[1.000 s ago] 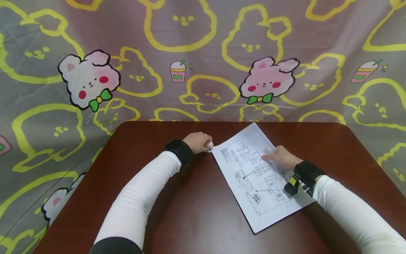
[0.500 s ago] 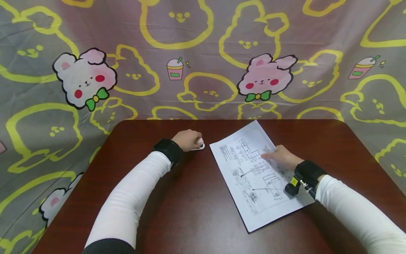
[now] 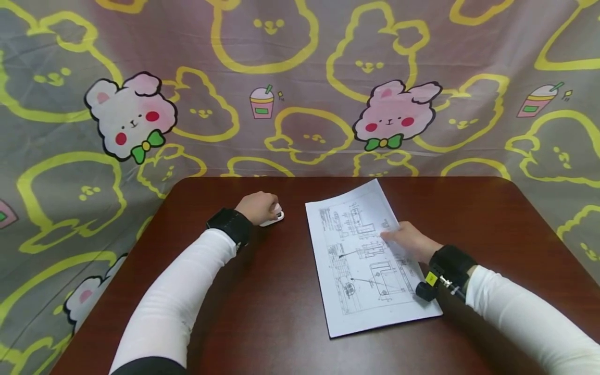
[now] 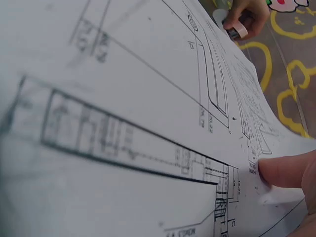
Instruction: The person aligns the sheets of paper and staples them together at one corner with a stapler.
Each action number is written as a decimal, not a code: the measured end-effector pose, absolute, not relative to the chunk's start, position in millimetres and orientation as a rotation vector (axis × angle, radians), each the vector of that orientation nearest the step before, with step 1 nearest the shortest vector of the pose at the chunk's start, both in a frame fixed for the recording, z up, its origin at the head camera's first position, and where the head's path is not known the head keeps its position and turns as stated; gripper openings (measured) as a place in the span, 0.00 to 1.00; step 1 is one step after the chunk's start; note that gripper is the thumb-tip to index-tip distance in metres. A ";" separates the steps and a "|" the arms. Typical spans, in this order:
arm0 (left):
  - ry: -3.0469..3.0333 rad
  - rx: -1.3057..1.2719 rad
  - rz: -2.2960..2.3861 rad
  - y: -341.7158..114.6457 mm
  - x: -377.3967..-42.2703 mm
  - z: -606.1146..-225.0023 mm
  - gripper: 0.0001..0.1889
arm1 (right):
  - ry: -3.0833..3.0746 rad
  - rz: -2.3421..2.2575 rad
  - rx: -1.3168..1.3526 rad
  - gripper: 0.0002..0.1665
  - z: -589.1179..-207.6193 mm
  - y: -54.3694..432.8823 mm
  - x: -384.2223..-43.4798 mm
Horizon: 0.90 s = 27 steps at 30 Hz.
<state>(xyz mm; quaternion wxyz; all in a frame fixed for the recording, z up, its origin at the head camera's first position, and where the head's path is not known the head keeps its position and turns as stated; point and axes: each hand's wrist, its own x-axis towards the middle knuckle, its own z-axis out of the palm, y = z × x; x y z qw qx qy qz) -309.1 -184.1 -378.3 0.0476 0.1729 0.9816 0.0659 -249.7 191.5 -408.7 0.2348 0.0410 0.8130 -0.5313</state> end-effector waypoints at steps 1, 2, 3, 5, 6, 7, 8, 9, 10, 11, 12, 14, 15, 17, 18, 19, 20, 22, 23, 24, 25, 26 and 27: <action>2.998 0.516 0.197 -185.7 -308.2 -377.9 0.18 | 2.228 -1.464 0.118 0.22 -409.6 189.4 -248.8; 3.002 0.504 0.196 -187.0 -307.1 -377.5 0.18 | 2.233 -1.464 0.117 0.22 -410.6 187.6 -248.1; 3.005 0.499 0.198 -188.2 -305.9 -376.8 0.18 | 2.236 -1.465 0.122 0.22 -411.3 186.2 -247.6; 3.012 0.483 0.208 -189.5 -303.5 -375.5 0.18 | 2.241 -1.469 0.128 0.23 -412.4 183.8 -247.1; 3.016 0.480 0.208 -190.2 -302.5 -375.3 0.17 | 2.248 -1.470 0.122 0.23 -412.6 182.9 -247.1; 3.022 0.476 0.210 -190.3 -301.4 -374.9 0.17 | 2.253 -1.473 0.126 0.23 -413.3 182.2 -247.2; 3.028 0.474 0.213 -190.3 -300.6 -374.9 0.16 | 2.261 -1.471 0.123 0.24 -413.3 181.8 -247.1; 3.036 0.474 0.213 -190.2 -300.2 -375.1 0.16 | 2.268 -1.470 0.126 0.24 -413.3 181.5 -247.2; 3.045 0.470 0.214 -189.6 -299.9 -375.4 0.16 | 2.275 -1.466 0.125 0.24 -413.3 181.3 -247.2; 3.053 0.471 0.211 -189.0 -299.8 -375.7 0.15 | 2.282 -1.463 0.123 0.24 -413.6 181.3 -247.4; 3.061 0.471 0.213 -188.3 -299.9 -375.9 0.15 | 2.290 -1.456 0.118 0.24 -413.7 181.3 -247.4; 3.075 0.469 0.219 -186.7 -300.6 -376.4 0.14 | 2.305 -1.446 0.118 0.25 -414.3 181.6 -247.4; 3.080 0.467 0.225 -186.0 -301.2 -376.7 0.13 | 2.308 -1.445 0.120 0.25 -414.5 181.7 -247.5; 3.083 0.457 0.242 -184.5 -303.0 -377.7 0.11 | 2.313 -1.443 0.112 0.25 -414.9 181.7 -247.1; 3.082 0.450 0.252 -183.8 -304.1 -378.3 0.10 | 2.314 -1.442 0.106 0.25 -414.7 181.4 -246.7; 3.080 0.442 0.256 -183.3 -305.4 -379.0 0.10 | 2.315 -1.443 0.102 0.25 -414.7 181.2 -246.4; 3.080 0.426 0.259 -182.6 -306.8 -380.0 0.09 | 2.316 -1.444 0.095 0.25 -414.7 180.9 -246.2; 3.081 0.405 0.254 -181.6 -309.4 -382.1 0.09 | 2.322 -1.441 0.092 0.25 -414.7 180.2 -246.0; 3.083 0.399 0.247 -181.1 -310.5 -383.1 0.09 | 2.327 -1.438 0.087 0.25 -414.7 180.0 -246.0; 3.085 0.397 0.243 -180.5 -311.5 -384.0 0.09 | 2.332 -1.435 0.083 0.24 -414.7 179.8 -246.1; 3.087 0.394 0.234 -179.9 -312.2 -384.7 0.09 | 2.340 -1.433 0.078 0.24 -414.9 179.6 -246.2; 3.090 0.395 0.228 -179.4 -312.8 -385.4 0.10 | 2.349 -1.429 0.070 0.24 -415.1 179.5 -246.2; 3.094 0.398 0.222 -178.9 -313.1 -385.9 0.10 | 2.360 -1.425 0.053 0.25 -415.0 179.4 -246.0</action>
